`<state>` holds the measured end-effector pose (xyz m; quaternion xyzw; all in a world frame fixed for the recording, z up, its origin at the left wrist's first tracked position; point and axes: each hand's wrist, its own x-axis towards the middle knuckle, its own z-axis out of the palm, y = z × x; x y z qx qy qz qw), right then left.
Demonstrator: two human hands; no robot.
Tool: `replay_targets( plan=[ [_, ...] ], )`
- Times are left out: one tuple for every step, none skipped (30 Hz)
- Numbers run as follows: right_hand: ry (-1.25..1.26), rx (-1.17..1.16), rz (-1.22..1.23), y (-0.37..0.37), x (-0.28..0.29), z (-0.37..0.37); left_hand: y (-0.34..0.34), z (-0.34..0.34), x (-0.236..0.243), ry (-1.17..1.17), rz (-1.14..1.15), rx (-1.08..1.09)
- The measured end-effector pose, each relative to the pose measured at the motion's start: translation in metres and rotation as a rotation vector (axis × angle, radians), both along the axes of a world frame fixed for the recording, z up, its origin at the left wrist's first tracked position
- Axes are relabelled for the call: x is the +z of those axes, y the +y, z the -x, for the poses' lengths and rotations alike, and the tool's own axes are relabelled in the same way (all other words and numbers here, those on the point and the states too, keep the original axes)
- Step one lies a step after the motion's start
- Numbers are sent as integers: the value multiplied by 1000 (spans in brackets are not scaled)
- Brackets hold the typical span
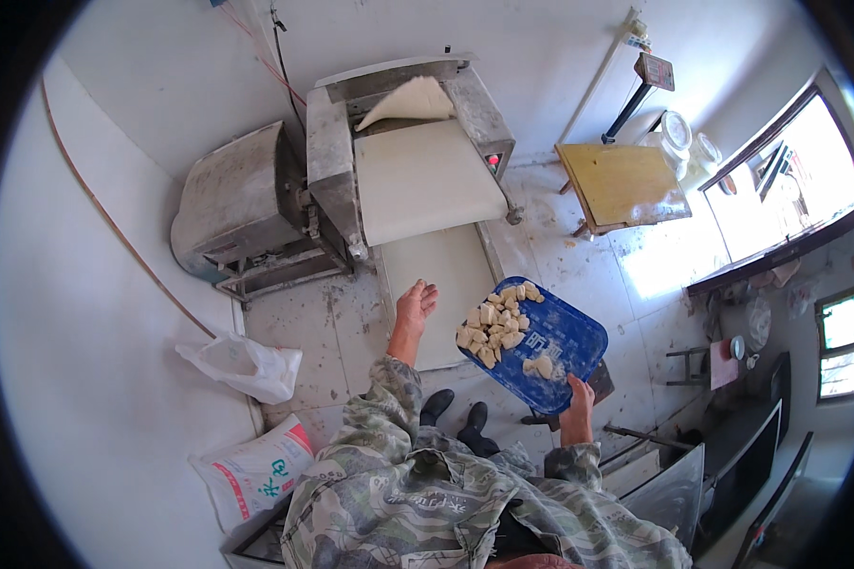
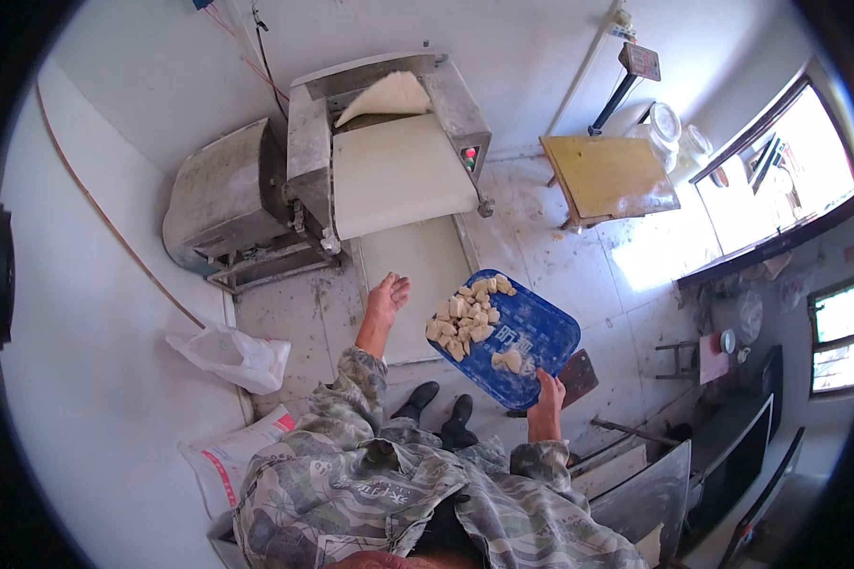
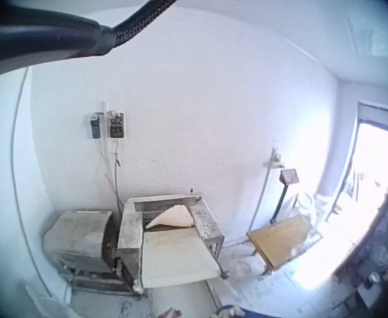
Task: The person prepares dough by cutting it with a cleaver, weighing pieces on a scale, and feeding dough into a processing machine. They use a rolling pin and brush to handle the dough on a metal table.
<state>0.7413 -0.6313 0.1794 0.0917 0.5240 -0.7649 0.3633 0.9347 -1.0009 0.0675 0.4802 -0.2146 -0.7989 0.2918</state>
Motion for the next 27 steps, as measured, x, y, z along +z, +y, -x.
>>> replay_targets(
  plan=[
    [0, 0, -1, 1, 0, 0, 1, 0, 0, 11, -9, 6],
    [0, 0, -1, 3, -1, 0, 2, 0, 1, 22, -17, 13],
    [-1, 0, 0, 4, -2, 1, 1, 0, 2, 34, -15, 15],
    [7, -6, -5, 5, -3, 1, 0, 0, 4, 45, -13, 17],
    [15, -11, -9, 6, -4, 2, -1, 0, 7, 57, -10, 19],
    [21, -19, -16, 5, -3, 1, -1, 0, 9, 66, -11, 19],
    [18, -14, -14, 5, -1, 0, -1, 1, 12, 76, -12, 20],
    [17, -10, -11, 7, 1, 0, -2, 2, 15, 85, -13, 20],
    [14, -4, -8, 6, 5, -2, -4, 2, 19, 90, 1, 27],
    [19, 2, -11, 6, 6, -2, -7, 2, 22, 96, 14, 34],
    [24, 8, -15, 5, 8, -4, -10, 4, 26, 102, 27, 41],
    [29, 16, -20, 6, 8, -4, -12, 5, 29, 124, 34, 38],
    [25, 13, -19, 6, 9, -4, -14, 7, 32, 147, 42, 35],
    [21, 11, -17, 7, 9, -5, -16, 9, 34, 170, 49, 32],
    [15, 10, -15, 5, 11, -6, -17, 9, 36, 185, 47, 36],
    [-4, 5, -13, 3, 14, -7, -17, 11, 38, 201, 45, 39],
    [-23, 1, -11, 2, 17, -9, -18, 13, 40, 217, 43, 43],
    [-41, -4, -9, 0, 20, -10, -18, 16, 43, 230, 41, 53],
    [-36, -5, -10, 0, 20, -10, -19, 21, 45, 243, 39, 63],
    [-31, -6, -11, 1, 21, -10, -20, 25, 47, 256, 37, 73],
    [-26, -7, -13, 2, 21, -10, -20, 28, 49, 268, 38, 85],
    [-28, -7, -6, 2, 21, -10, -21, 32, 51, 280, 38, 96],
    [-29, -7, 0, 3, 22, -10, -22, 36, 53, 291, 38, 106],
    [-29, -7, 7, 3, 24, -10, -23, 40, 55, 297, 43, 119],
    [-24, -6, 6, 3, 25, -10, -24, 45, 57, 303, 48, 132],
    [-19, -5, 4, 4, 27, -11, -26, 49, 59, 308, 52, 144],
    [-17, -1, 5, 2, 30, -13, -29, 50, 60, 320, 60, 153]
  ],
)
